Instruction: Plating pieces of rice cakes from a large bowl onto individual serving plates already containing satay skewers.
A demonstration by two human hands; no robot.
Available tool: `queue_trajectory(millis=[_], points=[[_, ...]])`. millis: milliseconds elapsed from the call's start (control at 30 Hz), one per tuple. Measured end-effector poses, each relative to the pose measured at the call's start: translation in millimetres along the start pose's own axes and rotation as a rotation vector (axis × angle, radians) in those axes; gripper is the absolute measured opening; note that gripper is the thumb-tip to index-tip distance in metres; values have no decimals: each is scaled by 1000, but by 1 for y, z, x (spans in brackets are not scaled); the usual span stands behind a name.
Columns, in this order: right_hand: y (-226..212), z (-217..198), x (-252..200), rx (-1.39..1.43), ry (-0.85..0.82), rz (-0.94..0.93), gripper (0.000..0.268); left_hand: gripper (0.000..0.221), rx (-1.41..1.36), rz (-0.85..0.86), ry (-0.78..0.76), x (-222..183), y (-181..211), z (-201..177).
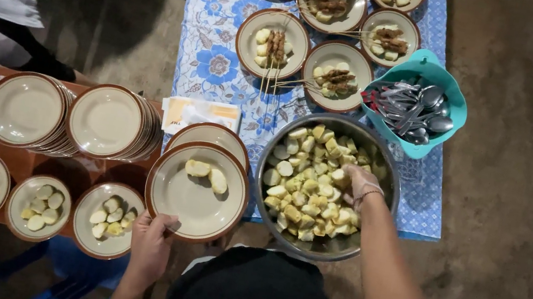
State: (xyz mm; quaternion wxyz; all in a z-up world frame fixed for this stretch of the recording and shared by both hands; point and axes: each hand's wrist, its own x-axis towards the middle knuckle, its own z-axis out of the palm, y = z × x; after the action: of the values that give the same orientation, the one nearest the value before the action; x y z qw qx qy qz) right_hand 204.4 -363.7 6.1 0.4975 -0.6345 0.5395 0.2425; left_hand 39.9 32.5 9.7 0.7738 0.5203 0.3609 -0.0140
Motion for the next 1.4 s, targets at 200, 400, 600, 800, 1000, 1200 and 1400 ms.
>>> queue_trajectory(millis=[200,400,600,800,1000,1200,1400], points=[[8,0,24,97,5,-94,45,12,89,10,-66,-17,25,27],[26,6,79,154,-64,-21,49,10,83,105,-104,2,-12,28],[46,19,63,-362,124,-551,34,21,139,-167,-95,-44,41,81],[60,35,47,-707,176,-886,27,27,-18,-72,-143,-24,-8,93],[59,-4,16,-326,7,-776,45,3,111,-11,-124,-16,-26,118],[29,-55,-92,-31,-533,-980,56,3,125,116,-245,25,-131,118],[51,-6,-45,-443,-59,-1695,37,3,153,29,-333,10,-148,137]])
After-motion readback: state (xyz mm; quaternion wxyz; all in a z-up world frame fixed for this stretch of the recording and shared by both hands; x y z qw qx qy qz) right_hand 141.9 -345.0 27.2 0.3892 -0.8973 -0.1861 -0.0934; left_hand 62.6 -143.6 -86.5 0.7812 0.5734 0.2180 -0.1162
